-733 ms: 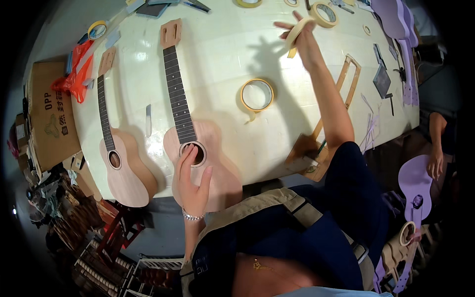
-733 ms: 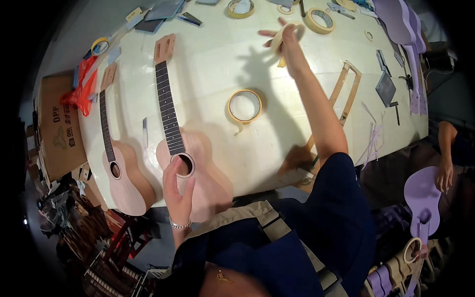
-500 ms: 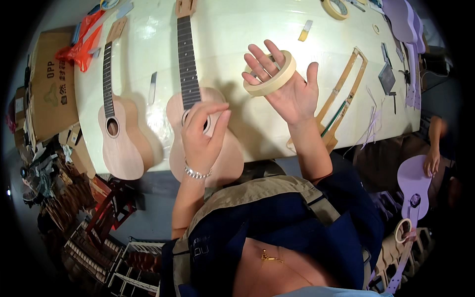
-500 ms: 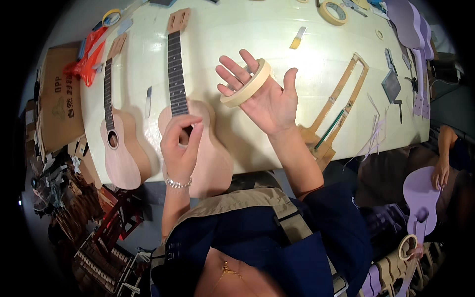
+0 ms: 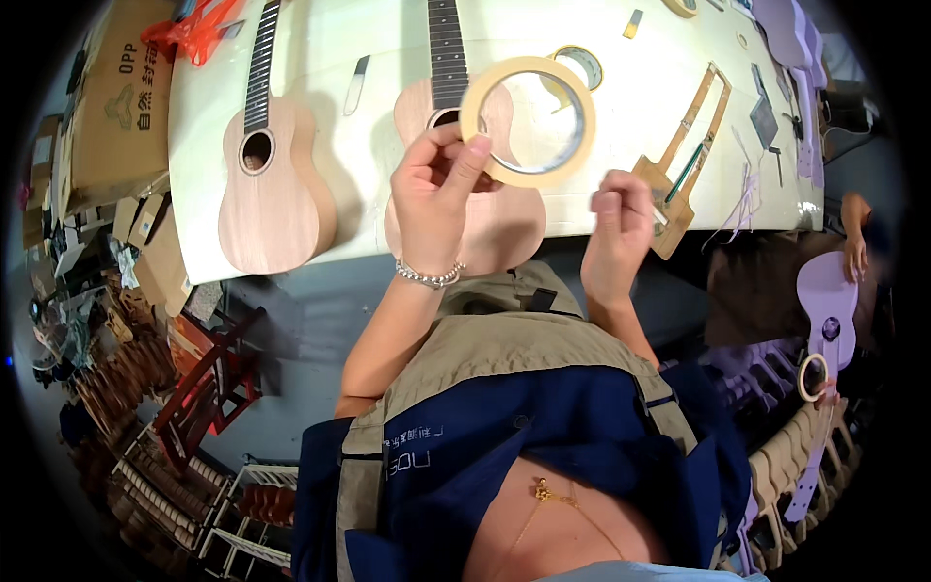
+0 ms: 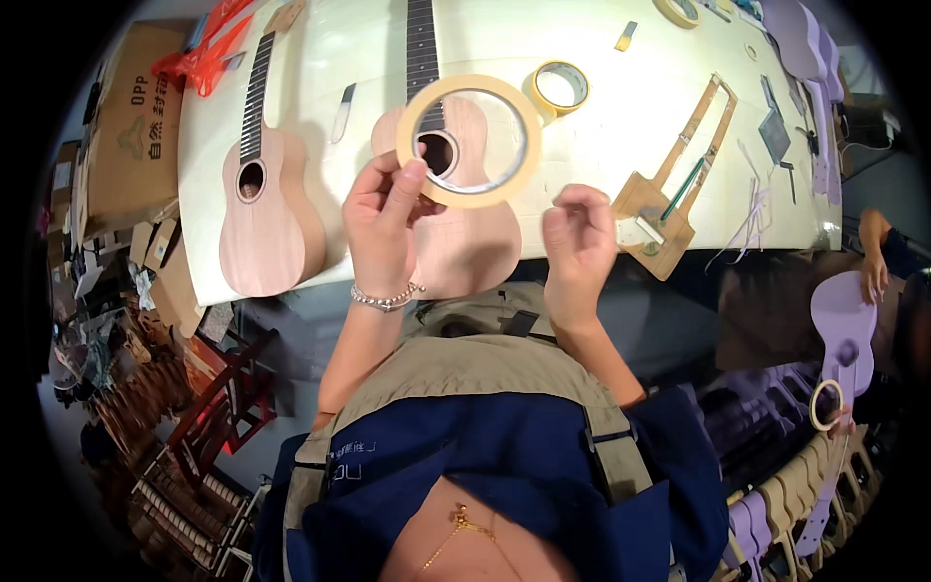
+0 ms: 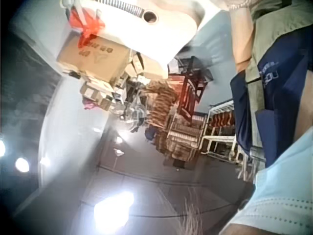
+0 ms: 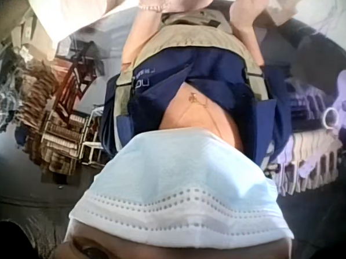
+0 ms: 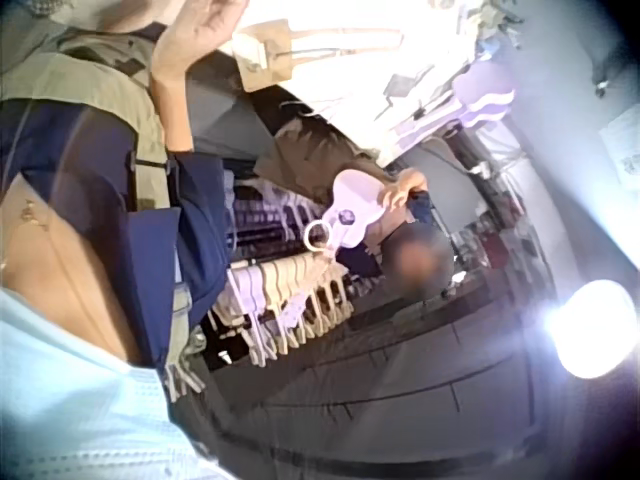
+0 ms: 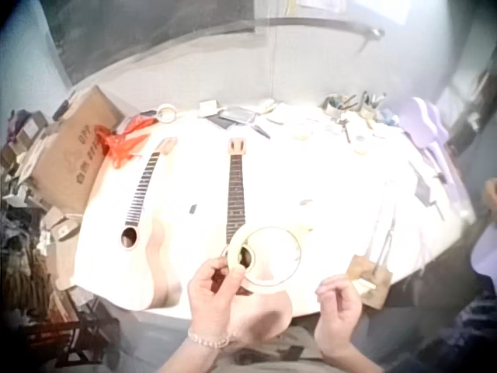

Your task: The person applies masking tape to the fretboard of an unfinished guitar body, then uses a pencil to mark a wooden template. They retrieve more tape from a cabinet and continue taping the fretboard of another guitar. The person also retrieves a guitar neck from a rack and places it on the table.

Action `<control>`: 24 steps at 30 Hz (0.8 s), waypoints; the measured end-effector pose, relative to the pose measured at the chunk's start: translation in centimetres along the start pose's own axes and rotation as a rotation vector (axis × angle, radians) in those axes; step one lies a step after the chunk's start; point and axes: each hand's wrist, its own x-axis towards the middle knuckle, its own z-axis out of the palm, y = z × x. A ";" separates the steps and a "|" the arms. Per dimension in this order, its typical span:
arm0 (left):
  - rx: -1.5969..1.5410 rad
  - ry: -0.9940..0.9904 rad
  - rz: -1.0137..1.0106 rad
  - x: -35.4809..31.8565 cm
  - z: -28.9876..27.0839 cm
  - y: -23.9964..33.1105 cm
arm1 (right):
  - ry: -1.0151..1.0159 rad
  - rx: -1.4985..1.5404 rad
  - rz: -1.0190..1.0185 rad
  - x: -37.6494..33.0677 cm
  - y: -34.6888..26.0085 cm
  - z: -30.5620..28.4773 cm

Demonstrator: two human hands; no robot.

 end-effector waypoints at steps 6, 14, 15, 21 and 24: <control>0.084 -0.237 -0.097 -3.1 -0.7 0.5 | -0.452 0.737 -0.054 -2.1 2.0 2.9; 0.213 -0.246 0.481 -4.4 -1.9 0.9 | -0.361 1.044 0.107 -4.1 2.6 2.8; 0.240 -0.265 0.503 -4.4 -1.9 0.9 | -0.380 1.052 0.085 -4.2 2.5 3.0; 0.285 -0.320 0.418 -4.4 -2.4 1.6 | -0.483 1.034 0.068 -4.0 3.1 3.2; 0.283 -0.317 0.398 -4.2 -2.5 2.0 | -0.513 0.968 0.043 -3.7 3.3 3.1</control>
